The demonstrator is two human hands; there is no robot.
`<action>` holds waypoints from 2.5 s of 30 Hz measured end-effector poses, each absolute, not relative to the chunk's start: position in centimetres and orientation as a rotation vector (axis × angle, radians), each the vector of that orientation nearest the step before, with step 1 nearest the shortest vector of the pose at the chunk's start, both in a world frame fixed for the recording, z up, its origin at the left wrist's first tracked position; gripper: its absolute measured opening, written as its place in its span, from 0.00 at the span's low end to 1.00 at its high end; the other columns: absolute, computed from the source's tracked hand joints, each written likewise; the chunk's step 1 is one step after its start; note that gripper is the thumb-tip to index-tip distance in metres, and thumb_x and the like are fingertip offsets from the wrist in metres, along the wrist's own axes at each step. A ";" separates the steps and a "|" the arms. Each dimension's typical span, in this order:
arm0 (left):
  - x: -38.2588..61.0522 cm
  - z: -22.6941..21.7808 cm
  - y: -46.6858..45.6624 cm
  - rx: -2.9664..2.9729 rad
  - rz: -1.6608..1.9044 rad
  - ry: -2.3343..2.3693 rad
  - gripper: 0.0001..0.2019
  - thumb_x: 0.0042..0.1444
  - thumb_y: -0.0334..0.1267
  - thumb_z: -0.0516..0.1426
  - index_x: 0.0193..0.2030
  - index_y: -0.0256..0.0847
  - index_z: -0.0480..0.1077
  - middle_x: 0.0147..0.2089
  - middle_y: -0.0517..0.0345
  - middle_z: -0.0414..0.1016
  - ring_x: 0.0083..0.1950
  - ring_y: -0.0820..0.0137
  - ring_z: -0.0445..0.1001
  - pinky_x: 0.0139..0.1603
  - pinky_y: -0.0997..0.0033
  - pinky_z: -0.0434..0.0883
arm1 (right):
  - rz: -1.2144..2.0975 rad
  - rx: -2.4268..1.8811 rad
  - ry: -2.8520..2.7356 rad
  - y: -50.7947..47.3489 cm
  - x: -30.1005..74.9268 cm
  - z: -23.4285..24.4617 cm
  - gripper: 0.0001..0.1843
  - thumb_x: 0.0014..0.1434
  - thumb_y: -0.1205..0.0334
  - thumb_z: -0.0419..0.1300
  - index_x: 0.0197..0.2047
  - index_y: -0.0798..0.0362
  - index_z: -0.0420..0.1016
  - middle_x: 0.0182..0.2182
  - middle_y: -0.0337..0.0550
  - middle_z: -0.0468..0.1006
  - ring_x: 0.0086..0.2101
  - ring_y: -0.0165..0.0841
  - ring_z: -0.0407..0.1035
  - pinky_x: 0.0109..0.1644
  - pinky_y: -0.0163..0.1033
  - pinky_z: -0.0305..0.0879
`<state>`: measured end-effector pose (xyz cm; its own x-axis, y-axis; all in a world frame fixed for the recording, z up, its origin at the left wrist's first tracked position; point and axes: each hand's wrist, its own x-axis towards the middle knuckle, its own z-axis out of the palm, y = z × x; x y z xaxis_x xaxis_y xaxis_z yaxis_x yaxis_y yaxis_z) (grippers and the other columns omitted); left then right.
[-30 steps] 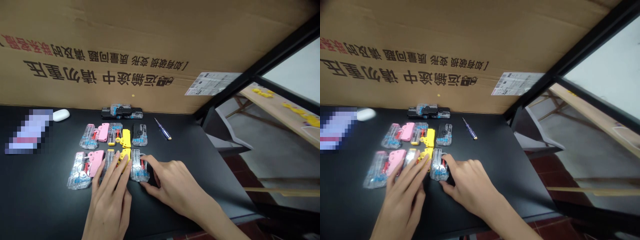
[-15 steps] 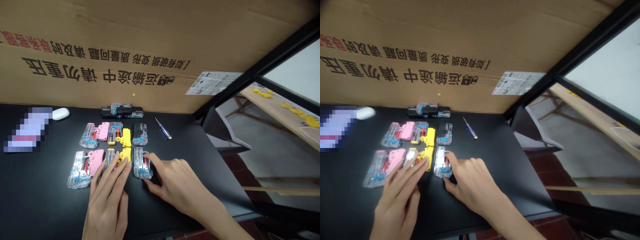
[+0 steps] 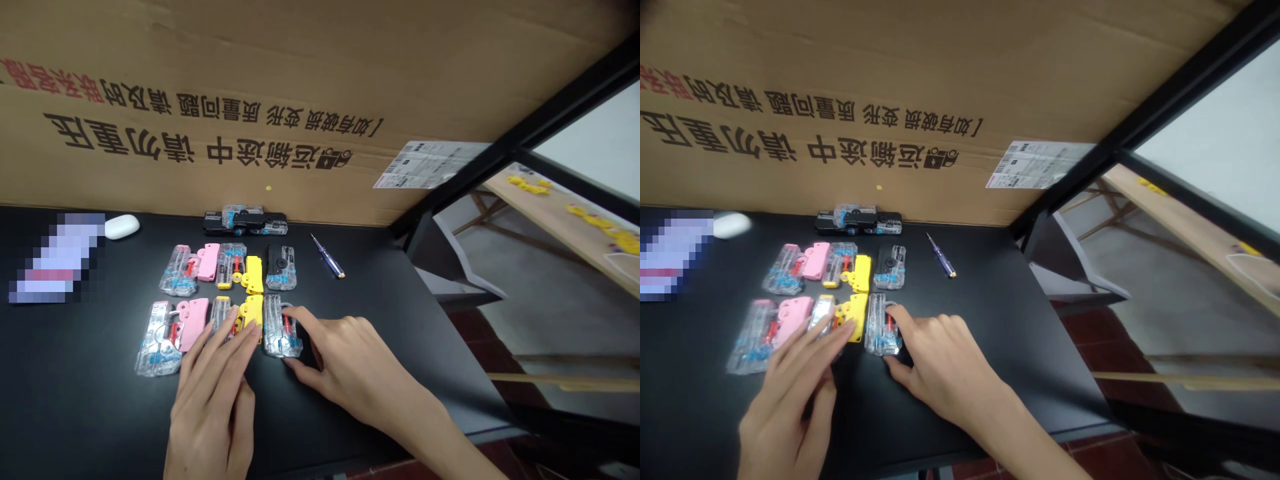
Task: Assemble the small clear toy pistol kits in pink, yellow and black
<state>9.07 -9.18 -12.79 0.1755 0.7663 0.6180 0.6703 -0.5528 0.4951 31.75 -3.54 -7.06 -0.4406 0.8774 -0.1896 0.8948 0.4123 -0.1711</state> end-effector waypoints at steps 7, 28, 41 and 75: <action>9.1 -12.7 -9.3 2.275 1.337 1.436 0.28 0.69 0.19 0.56 0.72 0.37 0.76 0.69 0.51 0.87 0.78 0.64 0.78 0.84 0.57 0.68 | -0.462 1.673 2.672 -4.3 32.3 -6.8 0.38 0.68 0.60 0.75 0.75 0.51 0.68 0.28 0.31 0.84 0.28 0.40 0.80 0.33 0.41 0.57; 10.2 -12.4 -8.8 2.637 0.945 1.355 0.26 0.75 0.26 0.59 0.78 0.36 0.73 0.84 0.47 0.70 0.91 0.57 0.55 0.93 0.51 0.44 | -2.116 2.127 2.577 0.2 34.3 -7.5 0.18 0.68 0.54 0.75 0.59 0.46 0.83 0.61 0.48 0.86 0.64 0.44 0.80 0.76 0.56 0.73; 10.6 -12.8 -8.9 2.590 1.015 1.336 0.22 0.78 0.36 0.61 0.75 0.38 0.76 0.81 0.49 0.75 0.87 0.57 0.65 0.93 0.52 0.45 | -2.340 2.144 2.442 0.1 34.7 -7.9 0.26 0.57 0.54 0.86 0.56 0.46 0.88 0.54 0.47 0.90 0.51 0.38 0.86 0.63 0.44 0.84; 8.6 -11.5 -9.1 2.178 1.492 1.191 0.19 0.67 0.18 0.64 0.60 0.39 0.81 0.57 0.56 0.90 0.63 0.68 0.86 0.76 0.65 0.76 | -2.973 1.001 2.146 -2.6 33.6 -7.7 0.37 0.56 0.48 0.87 0.67 0.44 0.89 0.58 0.47 0.84 0.53 0.34 0.80 0.61 0.36 0.78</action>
<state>8.58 -9.08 -11.49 0.1439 0.7342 0.6635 0.4845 -0.6369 0.5997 33.57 -2.59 -7.68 -0.6662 0.7454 -0.0226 -0.2133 -0.2195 -0.9520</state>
